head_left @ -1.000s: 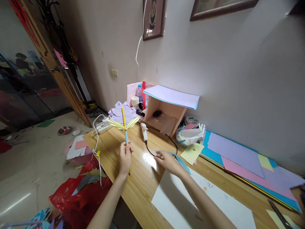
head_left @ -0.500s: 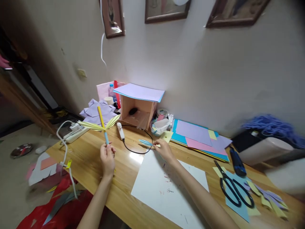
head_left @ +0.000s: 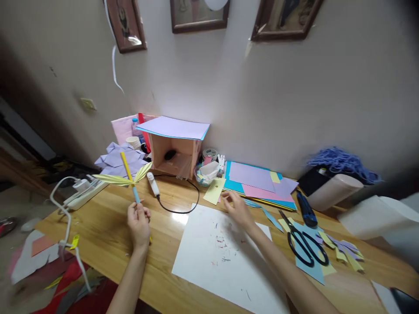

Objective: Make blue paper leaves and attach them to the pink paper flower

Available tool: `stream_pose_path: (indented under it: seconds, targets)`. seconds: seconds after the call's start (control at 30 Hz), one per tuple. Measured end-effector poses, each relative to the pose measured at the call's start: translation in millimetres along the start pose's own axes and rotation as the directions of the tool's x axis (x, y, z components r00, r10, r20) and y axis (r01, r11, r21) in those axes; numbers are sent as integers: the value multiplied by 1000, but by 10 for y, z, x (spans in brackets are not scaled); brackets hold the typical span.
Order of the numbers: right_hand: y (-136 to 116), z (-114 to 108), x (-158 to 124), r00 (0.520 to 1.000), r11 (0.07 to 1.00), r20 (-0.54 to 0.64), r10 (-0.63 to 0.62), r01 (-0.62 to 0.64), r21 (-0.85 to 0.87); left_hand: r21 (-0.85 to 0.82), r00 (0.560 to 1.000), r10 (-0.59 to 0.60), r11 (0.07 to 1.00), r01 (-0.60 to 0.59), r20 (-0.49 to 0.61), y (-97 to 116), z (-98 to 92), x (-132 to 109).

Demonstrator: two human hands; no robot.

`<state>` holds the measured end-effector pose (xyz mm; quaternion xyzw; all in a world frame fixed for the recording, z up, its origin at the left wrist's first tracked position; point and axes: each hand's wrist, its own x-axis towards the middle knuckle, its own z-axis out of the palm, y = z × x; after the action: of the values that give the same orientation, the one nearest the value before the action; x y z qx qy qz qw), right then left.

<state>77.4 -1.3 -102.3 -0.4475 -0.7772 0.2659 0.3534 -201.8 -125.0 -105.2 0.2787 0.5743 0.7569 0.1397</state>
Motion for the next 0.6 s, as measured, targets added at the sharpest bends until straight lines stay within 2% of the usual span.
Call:
stream_pose_path:
  seconds: [0.1,0.23,0.33,0.4,0.47,0.6]
  targets:
    - [-510,728,251,983,991,179,-38,13,136,1,999,-33,999,33,-6,-1,-52,17]
    - [-1007,1665,594,979,991,202,-35,8,131,9,997,-83,997,83,-7,-43,-145,56]
    - [-1196,2134,764,978,993,210,7,-31,113,-41,994,-107,993,106,-24,-89,-184,67]
    - [-1250,2301,834,976,993,218,16,-42,115,-95,992,-122,988,121,-8,-118,-193,69]
    - [-1264,2358,878,973,991,231,3,-35,131,-113,990,-140,984,140,7,-141,-196,70]
    - [-1226,2206,879,971,978,235,-43,-6,206,-106,984,-178,979,177,3,-152,-205,72]
